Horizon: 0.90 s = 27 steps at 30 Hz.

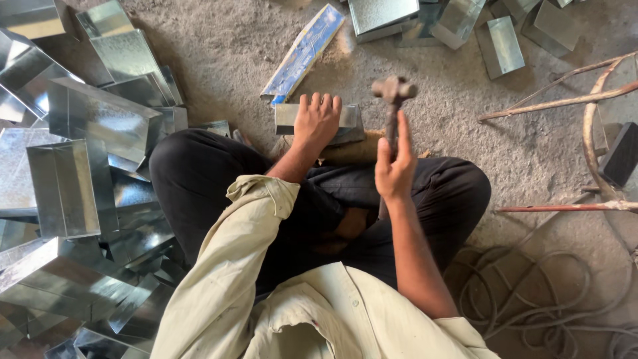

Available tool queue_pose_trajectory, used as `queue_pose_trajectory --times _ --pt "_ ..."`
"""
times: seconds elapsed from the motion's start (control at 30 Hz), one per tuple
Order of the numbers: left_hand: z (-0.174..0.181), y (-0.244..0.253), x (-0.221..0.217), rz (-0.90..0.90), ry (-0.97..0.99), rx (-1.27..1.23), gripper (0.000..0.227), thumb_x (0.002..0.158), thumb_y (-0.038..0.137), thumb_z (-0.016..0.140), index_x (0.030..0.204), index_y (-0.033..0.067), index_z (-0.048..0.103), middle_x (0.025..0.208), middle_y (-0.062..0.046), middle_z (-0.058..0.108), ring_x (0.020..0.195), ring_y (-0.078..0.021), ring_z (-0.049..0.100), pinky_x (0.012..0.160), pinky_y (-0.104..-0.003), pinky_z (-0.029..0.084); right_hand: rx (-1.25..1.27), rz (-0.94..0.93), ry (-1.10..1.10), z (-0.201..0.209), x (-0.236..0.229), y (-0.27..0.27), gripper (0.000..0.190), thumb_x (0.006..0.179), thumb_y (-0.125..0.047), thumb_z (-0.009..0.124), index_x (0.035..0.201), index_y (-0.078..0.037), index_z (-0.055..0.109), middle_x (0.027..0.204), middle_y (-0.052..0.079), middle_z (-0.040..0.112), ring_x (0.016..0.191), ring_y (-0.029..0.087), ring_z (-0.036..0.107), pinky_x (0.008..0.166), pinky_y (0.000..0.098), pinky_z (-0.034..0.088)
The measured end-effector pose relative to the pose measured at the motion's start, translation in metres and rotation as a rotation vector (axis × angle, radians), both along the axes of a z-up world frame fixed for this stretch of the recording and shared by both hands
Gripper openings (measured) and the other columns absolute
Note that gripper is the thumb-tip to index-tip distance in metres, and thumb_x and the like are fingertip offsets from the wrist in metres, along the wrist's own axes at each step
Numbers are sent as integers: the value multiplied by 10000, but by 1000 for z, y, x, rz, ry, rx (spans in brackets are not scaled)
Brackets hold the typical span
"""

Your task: The person sits cross-legged on the floor and uses a hammer to repeatedly strike the edges of small rectangular metal boxes. The person picks up a box, places it on a wooden block, hammers it, and then sets it aside, repeating this process with multiple boxes.

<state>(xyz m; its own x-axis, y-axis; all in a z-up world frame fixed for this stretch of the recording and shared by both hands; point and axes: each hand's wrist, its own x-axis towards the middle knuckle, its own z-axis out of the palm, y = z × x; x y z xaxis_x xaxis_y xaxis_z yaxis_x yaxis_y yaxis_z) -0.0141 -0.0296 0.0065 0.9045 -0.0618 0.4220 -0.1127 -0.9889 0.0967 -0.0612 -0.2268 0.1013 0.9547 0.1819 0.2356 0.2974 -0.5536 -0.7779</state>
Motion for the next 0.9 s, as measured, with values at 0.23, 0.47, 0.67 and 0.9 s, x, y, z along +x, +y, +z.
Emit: queue_pose_trajectory --times 0.23,0.47,0.67,0.9 --pt "19 3 -3 29 -93 -54 151 881 172 645 1026 133 641 912 -32 624 931 -233 597 868 -434 439 80 34 289 31 1 6 625 1039 -100 593 1623 -107 370 750 10 561 528 68 507 443 247 427" --pt "-23 -21 -17 58 -263 -1056 589 692 -83 666 1258 7 528 1115 -226 603 1070 -459 561 934 -482 454 397 162 279 116 -49 39 619 1060 -73 523 1633 -91 289 743 7 541 486 45 470 379 231 431" --pt "-64 -33 -12 52 -307 -1135 584 722 -131 618 1279 -3 497 1123 -253 581 1081 -485 547 920 -496 472 439 190 -89 109 -50 51 581 1132 -88 526 1651 -111 267 831 40 603 556 46 496 491 207 421" --pt "-45 -23 -12 35 -214 -1194 500 714 -112 646 1176 23 513 1040 -234 570 1042 -481 543 877 -508 454 -298 265 85 116 -8 60 563 1026 -119 604 1570 -95 463 776 101 694 646 147 677 564 298 514"
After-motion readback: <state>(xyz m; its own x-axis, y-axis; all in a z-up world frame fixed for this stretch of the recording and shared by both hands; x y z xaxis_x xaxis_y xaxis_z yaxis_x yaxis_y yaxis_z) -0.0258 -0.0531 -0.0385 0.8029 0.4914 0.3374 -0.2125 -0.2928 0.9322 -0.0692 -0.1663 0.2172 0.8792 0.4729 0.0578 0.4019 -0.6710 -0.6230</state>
